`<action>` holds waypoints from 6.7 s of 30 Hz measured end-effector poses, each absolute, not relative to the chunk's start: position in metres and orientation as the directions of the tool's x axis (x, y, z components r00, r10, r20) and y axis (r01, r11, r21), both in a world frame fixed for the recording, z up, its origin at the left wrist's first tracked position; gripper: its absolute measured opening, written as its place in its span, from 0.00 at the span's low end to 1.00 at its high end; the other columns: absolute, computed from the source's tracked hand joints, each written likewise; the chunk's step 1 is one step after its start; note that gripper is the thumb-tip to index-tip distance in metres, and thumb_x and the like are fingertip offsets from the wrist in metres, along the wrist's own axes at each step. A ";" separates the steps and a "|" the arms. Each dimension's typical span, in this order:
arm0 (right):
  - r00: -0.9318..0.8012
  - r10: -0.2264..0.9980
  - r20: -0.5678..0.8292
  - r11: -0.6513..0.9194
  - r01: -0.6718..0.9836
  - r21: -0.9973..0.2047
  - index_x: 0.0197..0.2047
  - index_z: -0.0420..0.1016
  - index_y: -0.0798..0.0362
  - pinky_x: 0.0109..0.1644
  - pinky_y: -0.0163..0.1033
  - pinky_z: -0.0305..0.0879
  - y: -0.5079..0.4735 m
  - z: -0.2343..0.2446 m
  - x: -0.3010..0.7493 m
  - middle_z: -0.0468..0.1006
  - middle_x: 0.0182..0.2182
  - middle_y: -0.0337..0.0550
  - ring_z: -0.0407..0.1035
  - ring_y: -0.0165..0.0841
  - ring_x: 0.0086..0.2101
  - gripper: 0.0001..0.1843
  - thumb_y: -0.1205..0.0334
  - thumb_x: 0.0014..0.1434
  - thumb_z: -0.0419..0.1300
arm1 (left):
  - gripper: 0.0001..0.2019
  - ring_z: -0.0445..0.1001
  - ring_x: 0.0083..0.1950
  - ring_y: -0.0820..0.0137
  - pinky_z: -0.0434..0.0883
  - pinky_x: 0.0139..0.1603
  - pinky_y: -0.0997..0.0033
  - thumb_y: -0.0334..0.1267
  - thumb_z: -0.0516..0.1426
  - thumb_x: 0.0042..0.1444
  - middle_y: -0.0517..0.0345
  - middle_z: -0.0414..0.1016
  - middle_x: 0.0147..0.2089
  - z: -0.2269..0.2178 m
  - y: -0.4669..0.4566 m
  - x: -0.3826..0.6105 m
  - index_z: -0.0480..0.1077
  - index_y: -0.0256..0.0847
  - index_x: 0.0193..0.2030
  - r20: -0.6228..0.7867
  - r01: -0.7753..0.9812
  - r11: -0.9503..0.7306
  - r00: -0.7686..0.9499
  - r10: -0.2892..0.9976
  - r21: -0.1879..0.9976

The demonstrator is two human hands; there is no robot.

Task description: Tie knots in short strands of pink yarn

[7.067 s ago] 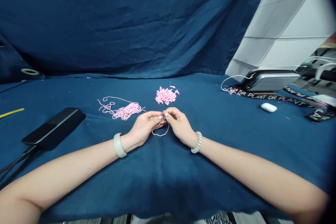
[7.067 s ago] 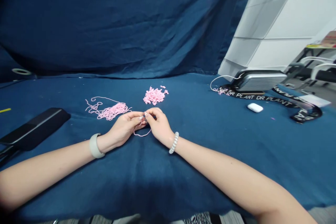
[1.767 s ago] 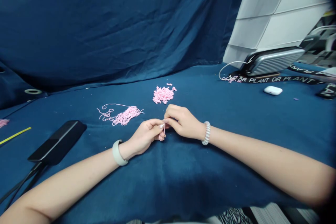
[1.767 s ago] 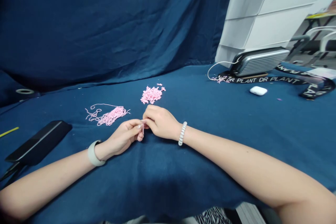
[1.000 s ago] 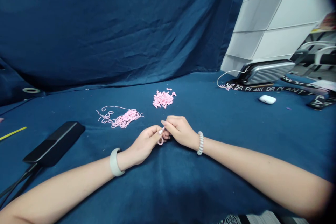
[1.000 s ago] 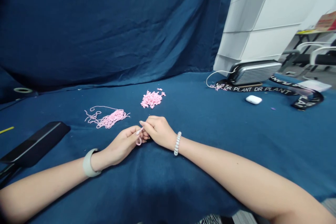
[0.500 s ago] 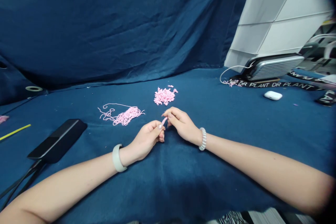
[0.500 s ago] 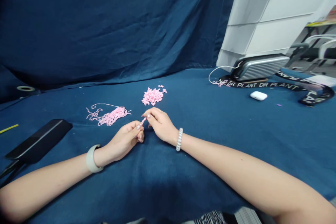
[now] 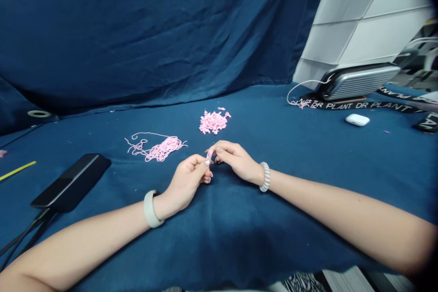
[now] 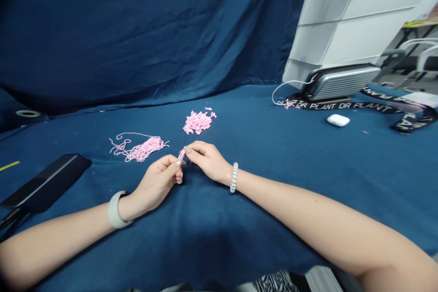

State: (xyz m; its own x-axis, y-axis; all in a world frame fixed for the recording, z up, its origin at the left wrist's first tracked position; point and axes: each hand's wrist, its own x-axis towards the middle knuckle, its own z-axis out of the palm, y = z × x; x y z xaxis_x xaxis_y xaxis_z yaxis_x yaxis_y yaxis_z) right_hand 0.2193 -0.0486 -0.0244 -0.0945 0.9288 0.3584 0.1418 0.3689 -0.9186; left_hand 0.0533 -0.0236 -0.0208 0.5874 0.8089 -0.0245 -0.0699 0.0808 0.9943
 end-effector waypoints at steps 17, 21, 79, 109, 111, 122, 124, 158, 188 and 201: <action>-0.013 0.925 0.381 0.370 0.273 -0.888 0.24 0.69 0.55 0.35 0.37 0.60 -0.049 -0.020 0.216 0.71 0.27 0.40 0.64 0.29 0.29 0.12 0.60 0.56 0.56 | 0.08 0.67 0.24 0.79 0.65 0.28 0.78 0.39 0.57 0.54 0.62 0.70 0.23 -0.021 -0.023 0.052 0.65 0.37 0.29 -0.040 0.030 0.028 0.586 0.809 0.999; 0.000 0.926 0.377 0.365 0.247 -0.898 0.25 0.68 0.55 0.35 0.36 0.60 -0.049 -0.020 0.215 0.70 0.26 0.40 0.63 0.28 0.28 0.10 0.61 0.56 0.55 | 0.08 0.67 0.24 0.79 0.66 0.28 0.78 0.39 0.57 0.54 0.62 0.70 0.23 -0.021 -0.022 0.052 0.65 0.37 0.29 -0.055 0.032 0.045 0.585 0.809 0.998; -0.097 0.974 0.207 0.220 0.163 -0.962 0.19 0.63 0.55 0.29 0.34 0.53 -0.046 -0.018 0.224 0.62 0.18 0.34 0.54 0.25 0.23 0.23 0.46 0.55 0.54 | 0.10 0.68 0.22 0.77 0.67 0.25 0.78 0.42 0.58 0.52 0.61 0.71 0.21 -0.014 -0.029 0.057 0.69 0.36 0.31 -0.099 0.127 0.024 0.627 0.773 0.992; -0.002 0.958 0.285 0.283 0.141 -0.949 0.25 0.66 0.55 0.32 0.35 0.60 -0.052 -0.017 0.220 0.69 0.22 0.37 0.63 0.27 0.25 0.12 0.57 0.57 0.55 | 0.11 0.68 0.24 0.79 0.68 0.25 0.79 0.43 0.59 0.52 0.61 0.71 0.24 -0.018 -0.025 0.056 0.71 0.35 0.35 -0.134 0.062 0.121 0.597 0.791 0.991; 0.012 0.953 0.303 0.298 0.148 -0.943 0.26 0.66 0.55 0.32 0.34 0.60 -0.052 -0.017 0.219 0.68 0.22 0.37 0.62 0.27 0.25 0.12 0.57 0.57 0.55 | 0.12 0.68 0.24 0.78 0.69 0.25 0.79 0.43 0.59 0.51 0.61 0.71 0.24 -0.017 -0.025 0.056 0.72 0.35 0.36 -0.151 0.084 0.127 0.607 0.780 0.988; -0.013 0.952 0.306 0.305 0.128 -0.944 0.26 0.68 0.55 0.34 0.35 0.61 -0.051 -0.019 0.219 0.70 0.23 0.37 0.64 0.27 0.26 0.12 0.56 0.56 0.57 | 0.15 0.69 0.24 0.77 0.69 0.27 0.77 0.43 0.57 0.54 0.61 0.71 0.23 -0.016 -0.025 0.056 0.71 0.35 0.44 -0.143 0.129 0.077 0.651 0.745 0.989; -0.014 0.952 0.305 0.304 0.141 -0.942 0.26 0.69 0.55 0.34 0.35 0.61 -0.050 -0.019 0.219 0.70 0.23 0.37 0.64 0.27 0.26 0.12 0.56 0.56 0.57 | 0.15 0.69 0.24 0.77 0.69 0.27 0.77 0.43 0.57 0.54 0.62 0.71 0.23 -0.016 -0.025 0.055 0.71 0.36 0.44 -0.143 0.130 0.076 0.655 0.741 0.989; 0.024 0.919 0.394 0.375 0.254 -0.891 0.29 0.79 0.53 0.38 0.37 0.65 -0.056 -0.019 0.216 0.75 0.27 0.41 0.69 0.30 0.31 0.07 0.61 0.54 0.60 | 0.12 0.67 0.23 0.78 0.69 0.26 0.77 0.45 0.54 0.56 0.63 0.67 0.23 -0.018 -0.024 0.056 0.67 0.35 0.34 -0.104 0.088 0.060 0.659 0.745 0.994; 0.143 0.974 0.174 0.171 0.033 -0.985 0.28 0.73 0.56 0.33 0.35 0.63 -0.045 -0.021 0.219 0.73 0.23 0.38 0.65 0.27 0.25 0.10 0.57 0.51 0.60 | 0.17 0.71 0.28 0.75 0.71 0.27 0.77 0.45 0.56 0.54 0.57 0.73 0.29 -0.016 -0.026 0.056 0.71 0.36 0.45 -0.131 0.123 0.066 0.643 0.754 0.990; 0.045 0.965 0.257 0.229 0.322 -0.919 0.19 0.61 0.54 0.28 0.33 0.54 -0.050 -0.020 0.213 0.63 0.17 0.34 0.58 0.25 0.21 0.24 0.48 0.60 0.48 | 0.10 0.70 0.40 0.69 0.70 0.39 0.71 0.42 0.53 0.57 0.52 0.68 0.43 -0.008 -0.041 0.048 0.73 0.40 0.33 0.324 0.205 -0.499 0.546 0.773 0.842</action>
State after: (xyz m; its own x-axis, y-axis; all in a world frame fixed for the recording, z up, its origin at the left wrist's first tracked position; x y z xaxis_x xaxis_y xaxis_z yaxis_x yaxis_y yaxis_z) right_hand 0.2130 -0.0500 -0.0203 0.0445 0.9654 0.2568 0.3219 0.2295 -0.9186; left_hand 0.0482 -0.0411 -0.0083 0.5459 0.7725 0.3244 0.2051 -0.4986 0.8422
